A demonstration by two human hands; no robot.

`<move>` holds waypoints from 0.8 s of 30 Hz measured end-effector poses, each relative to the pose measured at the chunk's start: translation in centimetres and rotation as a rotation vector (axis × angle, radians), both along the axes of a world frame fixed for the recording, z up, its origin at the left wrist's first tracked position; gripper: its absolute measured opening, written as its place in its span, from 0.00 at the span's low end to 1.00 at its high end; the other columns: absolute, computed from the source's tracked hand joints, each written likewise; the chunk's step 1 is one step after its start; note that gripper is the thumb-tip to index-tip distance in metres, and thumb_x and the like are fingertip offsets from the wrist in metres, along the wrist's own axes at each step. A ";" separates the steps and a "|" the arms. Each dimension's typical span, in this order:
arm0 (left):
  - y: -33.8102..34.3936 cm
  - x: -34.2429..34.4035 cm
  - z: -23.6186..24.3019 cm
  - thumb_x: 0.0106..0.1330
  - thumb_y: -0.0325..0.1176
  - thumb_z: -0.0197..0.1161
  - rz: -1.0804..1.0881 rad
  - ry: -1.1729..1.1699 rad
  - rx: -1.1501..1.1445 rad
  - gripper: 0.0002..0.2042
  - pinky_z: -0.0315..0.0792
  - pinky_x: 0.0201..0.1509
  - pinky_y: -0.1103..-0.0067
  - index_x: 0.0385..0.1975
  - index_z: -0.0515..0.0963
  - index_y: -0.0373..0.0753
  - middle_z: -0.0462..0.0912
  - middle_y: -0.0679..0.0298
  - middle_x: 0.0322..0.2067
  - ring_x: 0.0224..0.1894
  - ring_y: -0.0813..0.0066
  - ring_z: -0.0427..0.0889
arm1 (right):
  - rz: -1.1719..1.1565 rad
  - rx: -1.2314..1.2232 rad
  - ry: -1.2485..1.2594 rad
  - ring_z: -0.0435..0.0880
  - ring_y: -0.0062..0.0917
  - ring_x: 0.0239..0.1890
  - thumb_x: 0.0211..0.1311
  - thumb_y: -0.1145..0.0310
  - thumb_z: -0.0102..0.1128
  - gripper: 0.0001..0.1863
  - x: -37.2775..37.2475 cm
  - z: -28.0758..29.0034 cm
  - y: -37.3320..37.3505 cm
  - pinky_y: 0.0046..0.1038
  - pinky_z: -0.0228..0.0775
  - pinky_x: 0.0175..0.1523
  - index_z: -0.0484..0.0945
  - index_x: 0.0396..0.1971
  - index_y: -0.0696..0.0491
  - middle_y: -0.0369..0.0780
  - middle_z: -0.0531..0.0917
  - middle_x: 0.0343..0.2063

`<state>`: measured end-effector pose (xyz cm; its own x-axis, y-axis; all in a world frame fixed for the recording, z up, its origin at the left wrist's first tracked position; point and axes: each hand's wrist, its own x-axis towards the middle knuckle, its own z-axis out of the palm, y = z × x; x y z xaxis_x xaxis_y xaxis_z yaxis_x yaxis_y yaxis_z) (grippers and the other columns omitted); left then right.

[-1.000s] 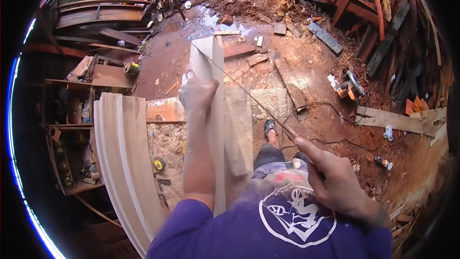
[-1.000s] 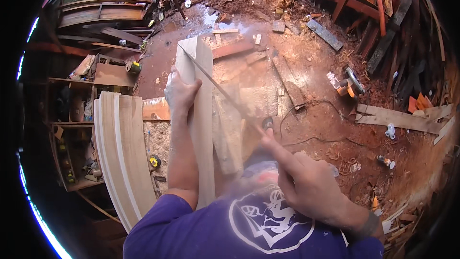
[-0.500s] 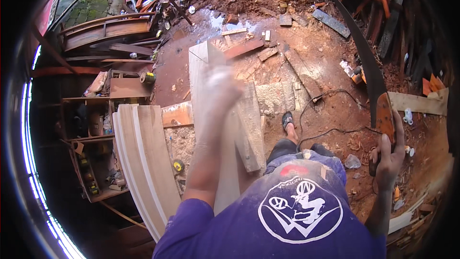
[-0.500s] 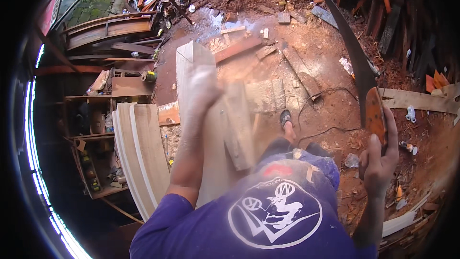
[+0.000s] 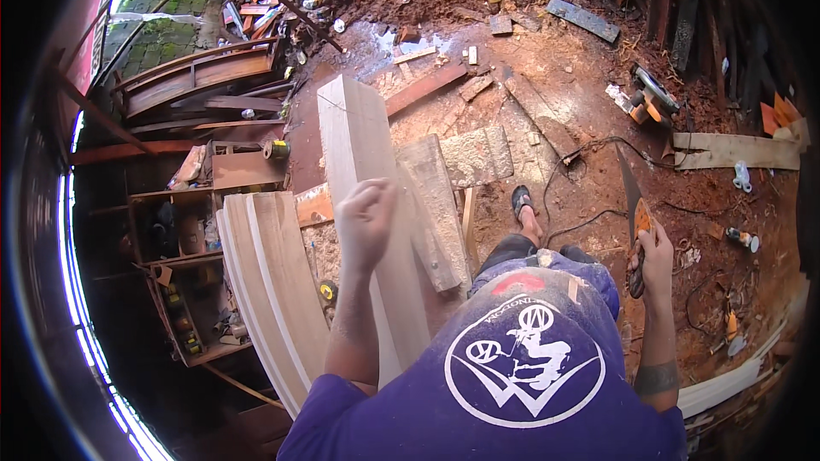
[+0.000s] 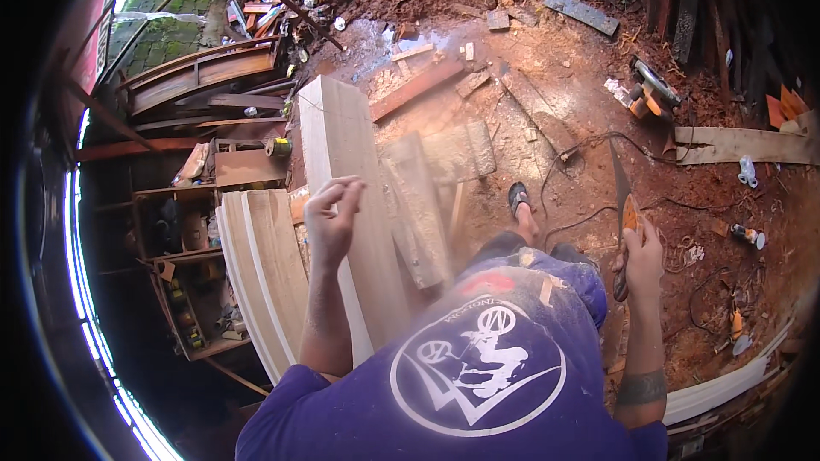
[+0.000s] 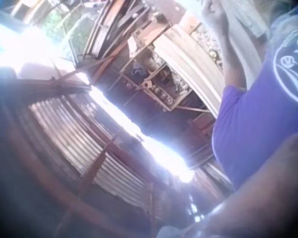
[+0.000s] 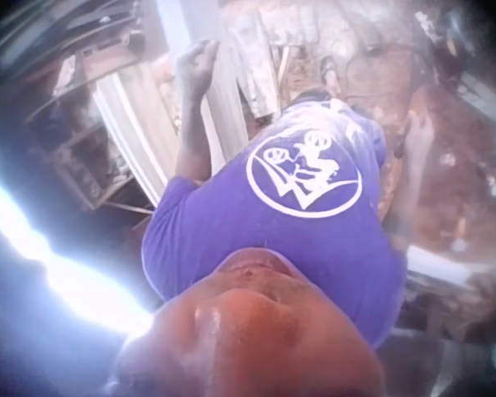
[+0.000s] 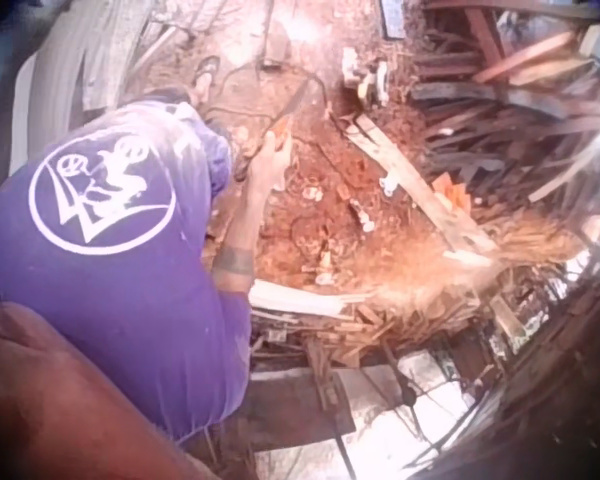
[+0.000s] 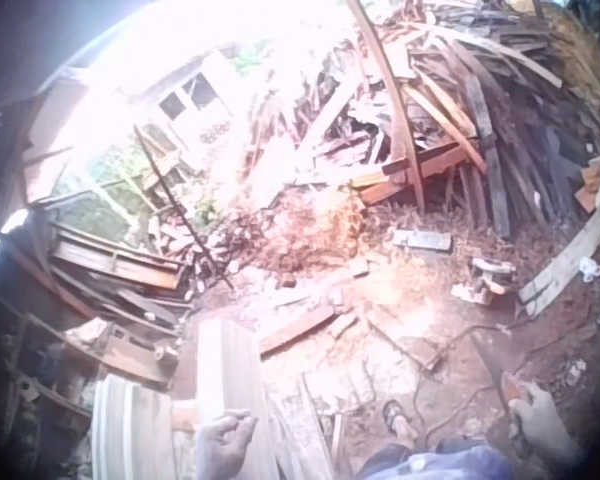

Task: The person uses a circular saw and a hand saw to cut wooden planks, then handles and moves several pieces of wood on a workbench.

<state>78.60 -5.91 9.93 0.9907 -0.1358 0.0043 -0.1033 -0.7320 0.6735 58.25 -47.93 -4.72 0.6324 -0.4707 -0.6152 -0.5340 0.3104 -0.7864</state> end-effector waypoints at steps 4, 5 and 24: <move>4.1 -0.9 0.5 0.67 0.34 0.67 0.271 -0.209 0.310 0.14 0.74 0.58 0.66 0.46 0.81 0.32 0.84 0.53 0.49 0.54 0.55 0.81 | 0.038 0.031 -0.039 0.70 0.15 0.16 0.71 0.69 0.53 0.26 0.7 -0.6 0.4 0.21 0.68 0.22 0.68 0.67 0.59 0.32 0.71 0.22; 5.1 -1.3 -0.1 0.66 0.40 0.69 0.322 -0.123 0.374 0.25 0.70 0.64 0.61 0.59 0.74 0.34 0.78 0.49 0.56 0.62 0.50 0.74 | 0.042 0.026 -0.044 0.70 0.15 0.16 0.71 0.69 0.53 0.26 1.0 -0.6 0.7 0.21 0.68 0.22 0.68 0.67 0.59 0.32 0.71 0.22; 6.2 -3.5 -3.6 0.60 0.47 0.70 0.432 -0.082 0.386 0.42 0.73 0.62 0.55 0.71 0.60 0.34 0.71 0.40 0.63 0.60 0.37 0.76 | 0.349 -0.242 -0.139 0.72 0.15 0.19 0.68 0.71 0.55 0.28 10.3 3.0 6.6 0.21 0.65 0.23 0.67 0.68 0.60 0.36 0.77 0.33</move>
